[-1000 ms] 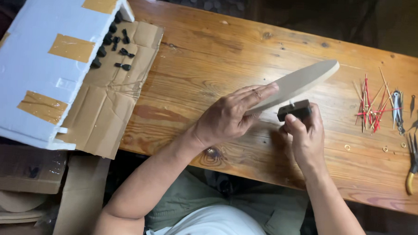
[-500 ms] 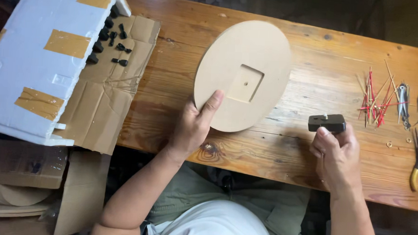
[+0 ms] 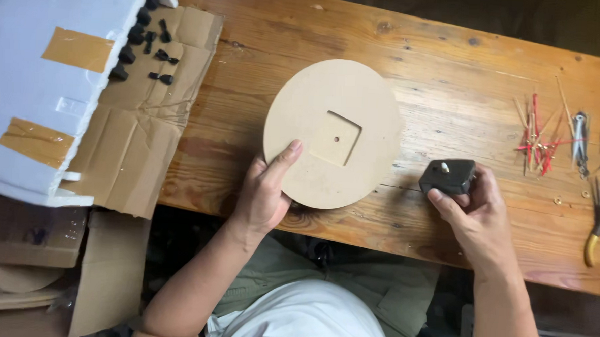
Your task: The person uses pliers to secure a metal fastener onto a circular wooden board. They then insert a small black plastic component into a square cutout on the board and attach a metal ring to it.
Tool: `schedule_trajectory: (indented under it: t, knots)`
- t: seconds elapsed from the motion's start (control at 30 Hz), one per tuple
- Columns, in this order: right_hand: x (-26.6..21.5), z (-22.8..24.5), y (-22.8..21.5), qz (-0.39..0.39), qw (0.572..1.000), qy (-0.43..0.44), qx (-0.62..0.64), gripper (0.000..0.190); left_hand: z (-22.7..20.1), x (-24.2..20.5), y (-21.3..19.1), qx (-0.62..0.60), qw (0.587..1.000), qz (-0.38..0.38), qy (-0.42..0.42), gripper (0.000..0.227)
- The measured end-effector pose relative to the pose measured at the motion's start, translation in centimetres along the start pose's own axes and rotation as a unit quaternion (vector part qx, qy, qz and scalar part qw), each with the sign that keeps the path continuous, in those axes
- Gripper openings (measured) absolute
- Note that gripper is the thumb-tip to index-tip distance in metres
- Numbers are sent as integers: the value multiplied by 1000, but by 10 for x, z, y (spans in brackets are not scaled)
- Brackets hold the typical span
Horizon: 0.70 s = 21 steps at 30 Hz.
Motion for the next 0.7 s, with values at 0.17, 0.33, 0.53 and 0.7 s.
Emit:
schedule_trajectory:
  t: [0.17,0.33,0.53,0.7]
  knots:
    - [1,-13,0,-20,997,21,75,58,-6,0,-1,23,999,-24,33,19]
    - [-1,-14,5,-16,994,24,110,66,-13,0,0,43,998,-47,29,18]
    - [-3,-30,3,-4,991,35,131,62,-12,6,-5,69,995,-72,21,26]
    - [-6,-24,6,3,981,38,190,56,-15,19,-21,198,973,-79,86,40]
Point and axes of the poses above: each hand's wrist, its own x-axis towards the middle knuckle, its own y-axis out of the palm, z = x × y, the point moved 5 cm from there along x, towards the middle knuckle, and after that the axes turned 8 degrees about x, right-handed, at the moved point
